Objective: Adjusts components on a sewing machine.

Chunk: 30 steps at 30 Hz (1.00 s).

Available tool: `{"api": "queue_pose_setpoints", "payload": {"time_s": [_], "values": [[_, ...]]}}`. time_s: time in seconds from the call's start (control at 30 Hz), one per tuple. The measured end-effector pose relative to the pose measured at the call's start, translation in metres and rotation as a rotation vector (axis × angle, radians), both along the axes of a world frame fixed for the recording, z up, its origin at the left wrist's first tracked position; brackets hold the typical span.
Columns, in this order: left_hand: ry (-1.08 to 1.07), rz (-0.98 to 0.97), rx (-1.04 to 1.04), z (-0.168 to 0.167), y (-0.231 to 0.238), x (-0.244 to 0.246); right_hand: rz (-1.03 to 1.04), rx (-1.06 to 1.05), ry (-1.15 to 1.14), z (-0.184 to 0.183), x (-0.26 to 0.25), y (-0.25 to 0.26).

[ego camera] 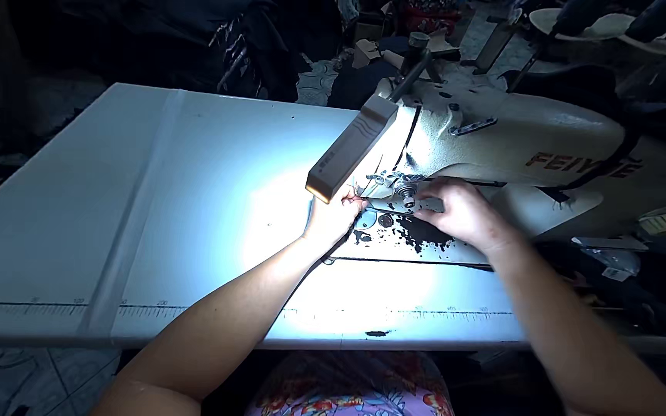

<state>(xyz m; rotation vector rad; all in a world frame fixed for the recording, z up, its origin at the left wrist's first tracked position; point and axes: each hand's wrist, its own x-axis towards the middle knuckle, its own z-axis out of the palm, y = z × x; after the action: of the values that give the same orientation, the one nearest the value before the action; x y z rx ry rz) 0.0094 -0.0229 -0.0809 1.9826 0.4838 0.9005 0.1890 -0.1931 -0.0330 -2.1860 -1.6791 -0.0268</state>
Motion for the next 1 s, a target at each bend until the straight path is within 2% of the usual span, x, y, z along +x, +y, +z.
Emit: {"api": "queue_pose_setpoints", "payload": {"time_s": [0.1,0.27,0.47,0.63,0.8,1.0], "values": [[0.05,-0.015,-0.034,0.003,-0.001,-0.002,-0.097,-0.259,0.049,0.005,0.029,-0.03],[0.083,0.007,0.008,-0.007,0.006,-0.001,-0.09,-0.308,0.014,-0.013,0.045,-0.046],[0.051,0.0,0.03,-0.01,0.009,-0.001,0.02,-0.019,-0.09,-0.016,0.053,-0.047],[0.047,0.002,0.035,-0.009,0.008,-0.001,0.017,0.2,-0.101,-0.021,0.061,-0.056],[0.012,-0.005,0.022,-0.012,0.008,0.001,0.069,0.294,-0.045,-0.025,0.057,-0.052],[0.058,0.0,0.015,-0.01,0.009,0.001,0.081,0.305,-0.008,-0.024,0.059,-0.052]]}}
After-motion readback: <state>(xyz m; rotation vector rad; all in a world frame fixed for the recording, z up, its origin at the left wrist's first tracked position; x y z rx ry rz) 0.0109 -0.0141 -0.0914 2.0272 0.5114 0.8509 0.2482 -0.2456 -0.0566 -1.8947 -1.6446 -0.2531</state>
